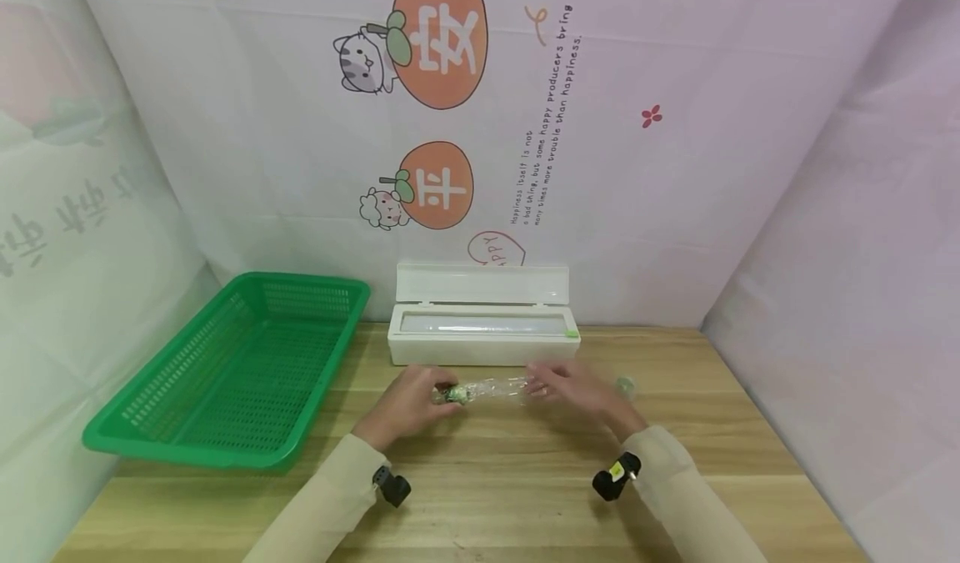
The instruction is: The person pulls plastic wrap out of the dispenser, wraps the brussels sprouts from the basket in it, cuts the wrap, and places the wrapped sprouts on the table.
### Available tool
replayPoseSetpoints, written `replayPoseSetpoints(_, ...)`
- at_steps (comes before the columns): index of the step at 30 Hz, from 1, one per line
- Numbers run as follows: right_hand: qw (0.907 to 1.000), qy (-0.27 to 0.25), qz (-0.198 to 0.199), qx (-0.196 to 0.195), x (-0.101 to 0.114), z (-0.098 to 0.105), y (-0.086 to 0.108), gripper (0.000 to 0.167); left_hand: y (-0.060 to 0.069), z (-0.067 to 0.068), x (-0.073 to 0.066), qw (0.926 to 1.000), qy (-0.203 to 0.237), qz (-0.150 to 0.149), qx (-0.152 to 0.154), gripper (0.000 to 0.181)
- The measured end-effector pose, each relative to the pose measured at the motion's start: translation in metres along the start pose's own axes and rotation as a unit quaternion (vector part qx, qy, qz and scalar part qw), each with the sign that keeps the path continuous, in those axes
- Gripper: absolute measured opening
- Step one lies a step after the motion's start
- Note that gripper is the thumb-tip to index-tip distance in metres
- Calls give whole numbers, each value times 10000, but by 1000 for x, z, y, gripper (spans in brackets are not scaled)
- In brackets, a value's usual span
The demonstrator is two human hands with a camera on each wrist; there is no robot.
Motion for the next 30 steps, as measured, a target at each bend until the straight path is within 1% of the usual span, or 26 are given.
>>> replayPoseSetpoints(2,9982,-492,-215,254,-2,-5,0,68,0,0,0,10000,-14,-10,-31,24)
replayPoseSetpoints(4,9941,-926,-406,384,-4,-10,-1,69,0,1,0,10000,-15,-20,-53,24)
replayPoseSetpoints(6,9909,-1172,-481,447,-5,-12,-2,64,0,1,0,10000,-25,-27,-62,24)
replayPoseSetpoints(7,9908,-1193,-473,433,-4,-12,-2,60,0,1,0,10000,-25,-18,-56,24)
replayPoseSetpoints(9,9917,-1160,-435,352,-3,-11,-3,51,0,1,1,10000,-17,4,-44,24)
replayPoseSetpoints(12,9943,-1002,-353,63,1,-5,-4,40,0,0,2,10000,-3,33,-26,23)
replayPoseSetpoints(16,9961,-741,-346,-326,4,3,-4,32,1,0,2,10000,27,7,-38,23)
replayPoseSetpoints(18,9958,-738,-352,-410,5,5,-4,29,1,1,2,9999,86,15,-63,24)
replayPoseSetpoints(23,9955,-734,-303,-518,9,8,-3,24,3,6,-1,9983,536,14,-239,27)
replayPoseSetpoints(30,9977,-308,-45,-600,15,5,-2,22,3,15,-4,9907,1265,161,-468,31)
Point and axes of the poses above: each hand's wrist, its own y-axis away from the middle knuckle, its own z-axis out of the back of the hand, x = y × z, the point moved 6 cm from there along -y, towards the middle knuckle, and after that the axes turned 6 degrees about -y, right-handed, at the moved point
